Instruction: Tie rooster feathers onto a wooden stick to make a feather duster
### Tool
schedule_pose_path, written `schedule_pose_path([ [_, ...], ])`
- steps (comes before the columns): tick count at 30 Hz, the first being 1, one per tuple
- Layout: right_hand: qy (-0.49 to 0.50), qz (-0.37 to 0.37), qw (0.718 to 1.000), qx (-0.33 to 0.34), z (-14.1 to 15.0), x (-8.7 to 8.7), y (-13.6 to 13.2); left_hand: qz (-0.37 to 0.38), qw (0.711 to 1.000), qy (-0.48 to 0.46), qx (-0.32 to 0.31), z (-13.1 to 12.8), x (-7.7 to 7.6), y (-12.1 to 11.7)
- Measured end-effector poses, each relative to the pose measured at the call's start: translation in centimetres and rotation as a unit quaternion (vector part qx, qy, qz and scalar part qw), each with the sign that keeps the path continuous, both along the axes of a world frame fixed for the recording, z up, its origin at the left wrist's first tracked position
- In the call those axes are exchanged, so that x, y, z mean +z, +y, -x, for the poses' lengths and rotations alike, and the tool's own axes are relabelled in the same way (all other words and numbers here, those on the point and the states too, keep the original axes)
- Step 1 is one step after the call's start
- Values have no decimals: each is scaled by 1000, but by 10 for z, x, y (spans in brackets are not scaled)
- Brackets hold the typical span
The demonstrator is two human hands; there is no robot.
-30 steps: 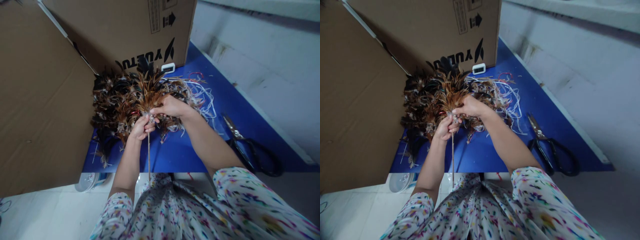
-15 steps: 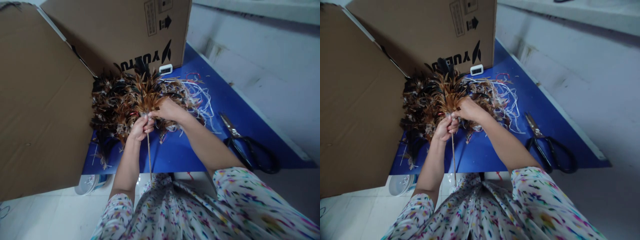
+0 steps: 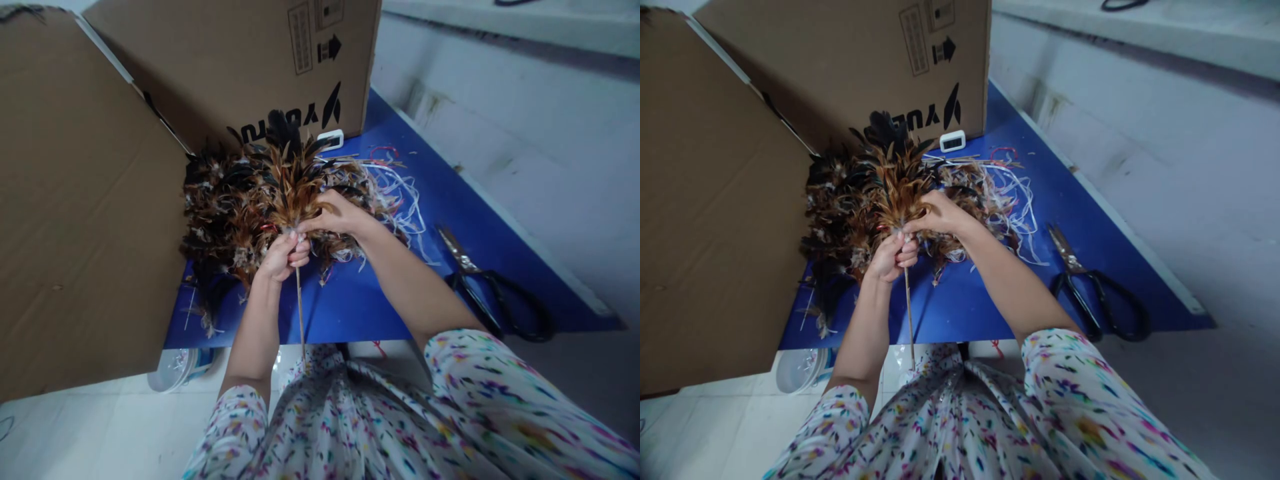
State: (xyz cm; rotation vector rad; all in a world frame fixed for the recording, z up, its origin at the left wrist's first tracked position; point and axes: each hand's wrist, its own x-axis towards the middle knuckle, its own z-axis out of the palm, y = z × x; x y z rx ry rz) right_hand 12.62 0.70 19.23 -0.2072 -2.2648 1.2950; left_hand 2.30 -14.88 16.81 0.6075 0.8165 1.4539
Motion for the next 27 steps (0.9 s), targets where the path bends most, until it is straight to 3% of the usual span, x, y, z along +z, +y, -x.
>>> schedule_pose_path([
  [7,9,84,996,33,0,1,-5,16,999,-41,7,-1,0,1],
  [11,-34,148,988,-4,-11,-1,-6,4,998,-59,17,-1,2,0],
  [14,-71,144,986,-50,-24,-11,-3,9,996,-83,36,-1,4,-1],
  [17,-95,78,988,-88,-39,-20,-4,28,992,-109,64,-1,6,-1],
  [21,-137,-72,977,-147,-58,-26,-14,25,991,-109,78,0,7,-1],
  [25,-182,-244,933,-193,-67,-33,-21,16,990,-104,96,1,7,-2],
  [27,-214,-289,912,-195,-67,-37,-23,8,988,-108,110,1,8,-4],
])
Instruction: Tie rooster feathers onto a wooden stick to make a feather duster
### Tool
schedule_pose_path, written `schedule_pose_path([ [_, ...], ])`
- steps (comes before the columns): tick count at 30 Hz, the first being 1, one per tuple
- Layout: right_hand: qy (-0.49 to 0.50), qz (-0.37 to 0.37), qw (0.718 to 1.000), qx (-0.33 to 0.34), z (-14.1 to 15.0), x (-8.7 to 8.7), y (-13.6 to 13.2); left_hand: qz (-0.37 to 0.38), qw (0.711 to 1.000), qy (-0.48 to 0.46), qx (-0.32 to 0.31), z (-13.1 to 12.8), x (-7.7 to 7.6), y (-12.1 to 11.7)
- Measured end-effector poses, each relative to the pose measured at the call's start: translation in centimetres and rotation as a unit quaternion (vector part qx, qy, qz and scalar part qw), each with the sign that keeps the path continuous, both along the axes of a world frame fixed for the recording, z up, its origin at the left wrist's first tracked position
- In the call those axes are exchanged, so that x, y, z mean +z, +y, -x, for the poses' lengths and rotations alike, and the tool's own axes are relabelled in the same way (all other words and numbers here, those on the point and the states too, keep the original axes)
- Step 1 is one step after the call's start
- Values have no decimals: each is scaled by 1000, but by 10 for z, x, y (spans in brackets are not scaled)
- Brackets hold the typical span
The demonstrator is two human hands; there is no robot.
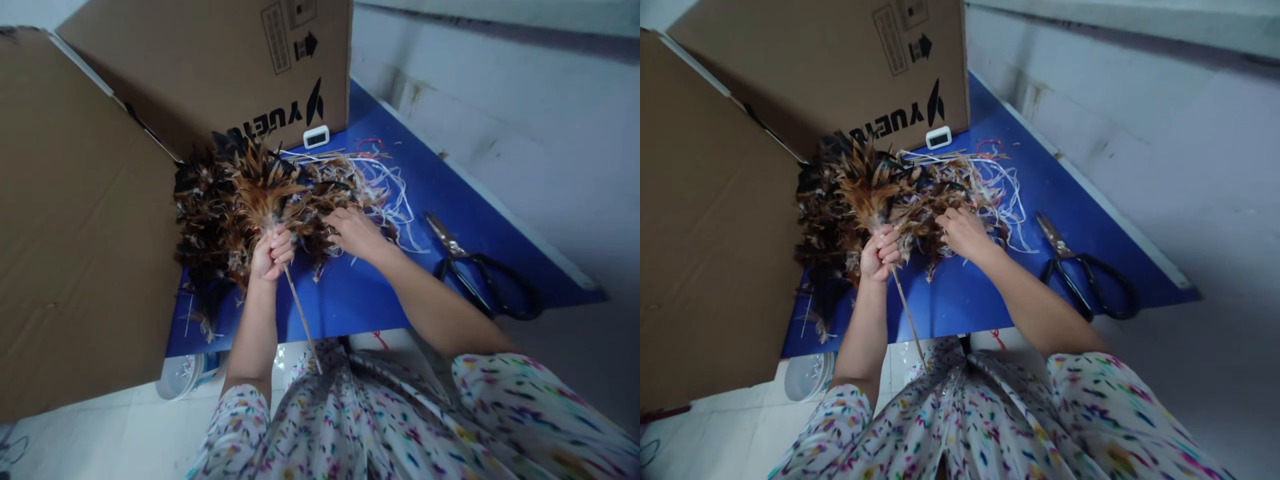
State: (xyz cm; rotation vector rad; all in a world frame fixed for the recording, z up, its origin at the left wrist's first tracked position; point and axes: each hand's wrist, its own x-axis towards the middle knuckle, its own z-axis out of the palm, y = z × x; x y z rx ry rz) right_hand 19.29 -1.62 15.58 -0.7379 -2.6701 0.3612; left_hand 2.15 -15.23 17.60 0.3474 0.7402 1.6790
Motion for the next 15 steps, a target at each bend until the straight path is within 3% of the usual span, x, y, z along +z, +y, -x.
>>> schedule_pose_path([
  [3,9,21,1000,14,6,-5,-4,-11,1000,8,16,0,2,-2],
  [6,131,105,985,39,15,-7,-11,-20,1000,17,8,-1,2,-4],
  [8,220,220,948,61,22,-6,-16,-20,1000,22,-8,-1,0,-4],
  [11,314,401,856,90,32,0,-23,-9,999,25,-33,-3,-3,-4],
  [13,339,463,814,87,37,7,-25,5,999,24,-43,-4,-6,-4],
  [15,343,492,797,79,40,16,-25,23,998,20,-55,-5,-9,-3],
])
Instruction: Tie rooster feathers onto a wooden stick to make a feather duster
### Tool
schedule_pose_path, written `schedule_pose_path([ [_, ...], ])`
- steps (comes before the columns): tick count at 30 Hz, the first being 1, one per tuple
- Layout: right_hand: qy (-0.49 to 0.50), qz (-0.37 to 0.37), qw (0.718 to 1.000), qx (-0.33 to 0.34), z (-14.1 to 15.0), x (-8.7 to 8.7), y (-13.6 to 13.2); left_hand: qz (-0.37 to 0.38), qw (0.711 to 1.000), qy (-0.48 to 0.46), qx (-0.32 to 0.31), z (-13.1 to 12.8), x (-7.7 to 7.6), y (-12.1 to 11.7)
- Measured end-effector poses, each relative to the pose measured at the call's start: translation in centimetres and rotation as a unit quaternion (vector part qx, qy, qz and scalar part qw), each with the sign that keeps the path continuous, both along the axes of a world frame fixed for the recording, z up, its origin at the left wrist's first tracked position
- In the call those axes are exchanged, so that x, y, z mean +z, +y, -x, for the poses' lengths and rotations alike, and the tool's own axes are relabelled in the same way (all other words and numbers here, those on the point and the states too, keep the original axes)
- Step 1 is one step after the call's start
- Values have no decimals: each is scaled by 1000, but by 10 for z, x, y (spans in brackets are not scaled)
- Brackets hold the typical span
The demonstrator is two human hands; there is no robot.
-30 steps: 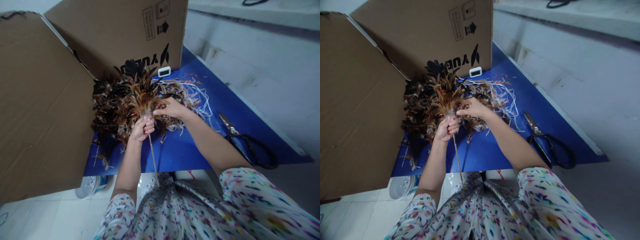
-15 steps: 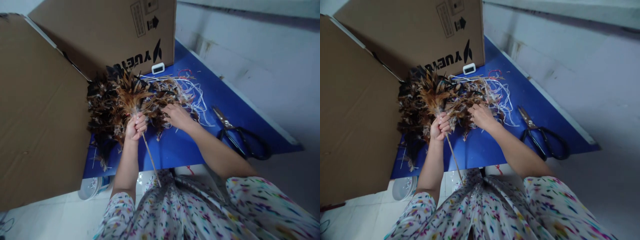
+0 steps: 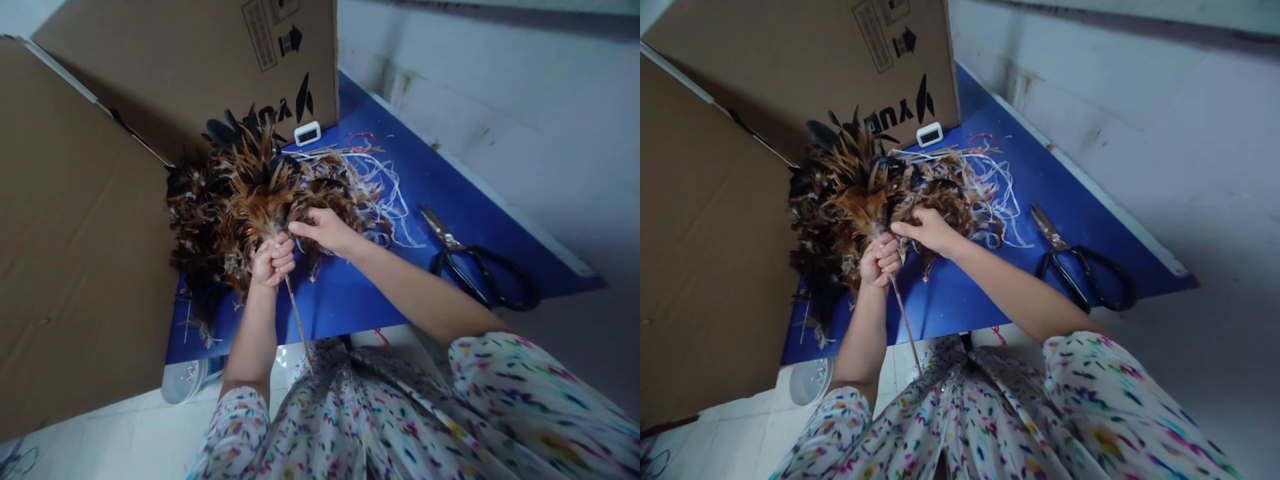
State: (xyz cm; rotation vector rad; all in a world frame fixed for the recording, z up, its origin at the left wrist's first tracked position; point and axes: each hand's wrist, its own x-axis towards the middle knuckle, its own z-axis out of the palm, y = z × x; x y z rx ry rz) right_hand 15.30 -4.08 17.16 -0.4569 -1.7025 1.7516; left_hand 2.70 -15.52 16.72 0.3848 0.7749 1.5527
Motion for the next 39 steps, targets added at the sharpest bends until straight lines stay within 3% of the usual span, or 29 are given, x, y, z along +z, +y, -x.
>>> schedule_pose_path([
  [4,34,35,999,-3,4,16,3,14,999,-8,-47,-3,-3,1],
  [8,54,59,997,3,4,23,4,-18,996,-4,-83,-5,-3,1],
  [13,35,61,997,-7,-8,19,18,12,998,1,-54,-5,0,0],
  [15,6,30,998,-48,-18,14,31,3,1000,0,-19,-2,3,-1],
  [17,-49,-46,989,-129,-30,5,46,-14,1000,-2,20,0,6,-1],
  [19,-115,-144,960,-210,-40,-5,57,-23,998,-2,50,2,10,-1],
  [21,-158,-208,934,-242,-47,-16,61,-22,998,-1,64,2,14,-1],
  [24,-167,-240,927,-233,-48,-27,57,-8,999,17,43,1,19,-1],
  [28,-147,-231,941,-199,-42,-32,44,-9,995,94,-13,-2,24,-1],
  [34,-140,-237,950,-145,-37,-30,31,30,974,225,9,-12,38,6],
  [37,-132,-224,961,-98,-33,-29,24,36,942,328,62,-16,44,10],
  [39,-111,-185,975,-63,-29,-28,19,31,894,436,102,-19,46,13],
])
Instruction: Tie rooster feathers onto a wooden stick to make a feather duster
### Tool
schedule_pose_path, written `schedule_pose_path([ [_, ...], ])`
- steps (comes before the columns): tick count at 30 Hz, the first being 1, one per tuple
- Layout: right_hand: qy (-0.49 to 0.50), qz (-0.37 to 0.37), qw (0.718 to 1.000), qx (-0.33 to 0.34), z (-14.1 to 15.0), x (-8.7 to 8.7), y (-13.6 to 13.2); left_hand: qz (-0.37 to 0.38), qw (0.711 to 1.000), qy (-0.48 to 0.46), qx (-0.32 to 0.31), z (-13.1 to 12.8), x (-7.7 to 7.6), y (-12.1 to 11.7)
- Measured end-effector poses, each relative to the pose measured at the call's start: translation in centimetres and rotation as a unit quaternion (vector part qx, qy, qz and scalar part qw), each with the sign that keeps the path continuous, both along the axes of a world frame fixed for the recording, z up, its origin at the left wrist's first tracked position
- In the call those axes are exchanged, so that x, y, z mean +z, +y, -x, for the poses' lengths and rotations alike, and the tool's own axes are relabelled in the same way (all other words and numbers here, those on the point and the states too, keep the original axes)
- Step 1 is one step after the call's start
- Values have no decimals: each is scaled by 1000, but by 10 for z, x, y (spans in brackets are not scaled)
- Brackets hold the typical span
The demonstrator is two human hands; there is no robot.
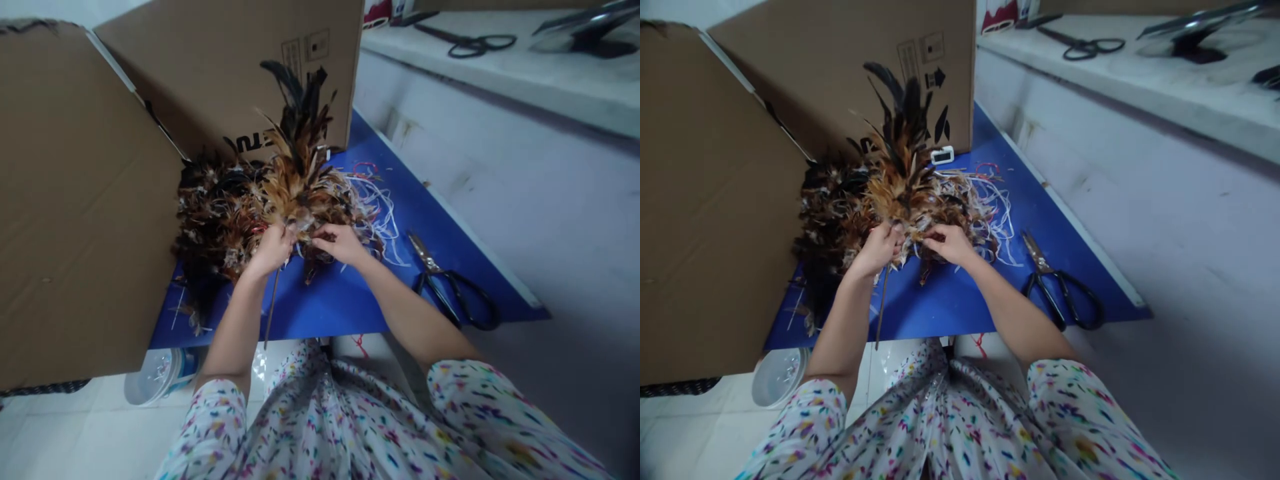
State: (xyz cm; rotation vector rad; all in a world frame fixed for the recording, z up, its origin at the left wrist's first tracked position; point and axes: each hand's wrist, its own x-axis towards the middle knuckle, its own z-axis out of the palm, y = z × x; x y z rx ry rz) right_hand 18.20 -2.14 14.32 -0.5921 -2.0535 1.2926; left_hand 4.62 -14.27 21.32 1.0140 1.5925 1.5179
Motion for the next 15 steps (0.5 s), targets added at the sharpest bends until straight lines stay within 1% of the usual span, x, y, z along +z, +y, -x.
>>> schedule_pose_path([
  [1,17,30,999,14,2,0,-2,8,997,80,16,-2,1,1],
  [2,37,61,997,25,4,1,-4,30,984,171,30,-4,2,3],
  [3,58,92,993,37,5,1,-6,63,961,264,43,-7,3,4],
  [4,80,119,988,50,6,2,-7,103,930,349,51,-11,3,5],
  [6,115,147,980,70,6,4,-8,176,863,470,51,-19,3,8],
  [7,121,144,979,73,5,5,-7,202,838,505,46,-22,2,9],
  [8,117,129,983,64,4,6,-4,222,819,527,42,-25,1,10],
  [10,67,63,996,7,-1,8,3,249,797,548,42,-28,0,11],
  [11,28,20,999,-33,-4,8,7,259,792,551,45,-27,-1,11],
  [13,-46,-58,992,-99,-9,9,16,269,792,546,54,-23,-1,11],
  [15,-96,-105,982,-125,-14,9,21,263,800,536,59,-14,0,12],
])
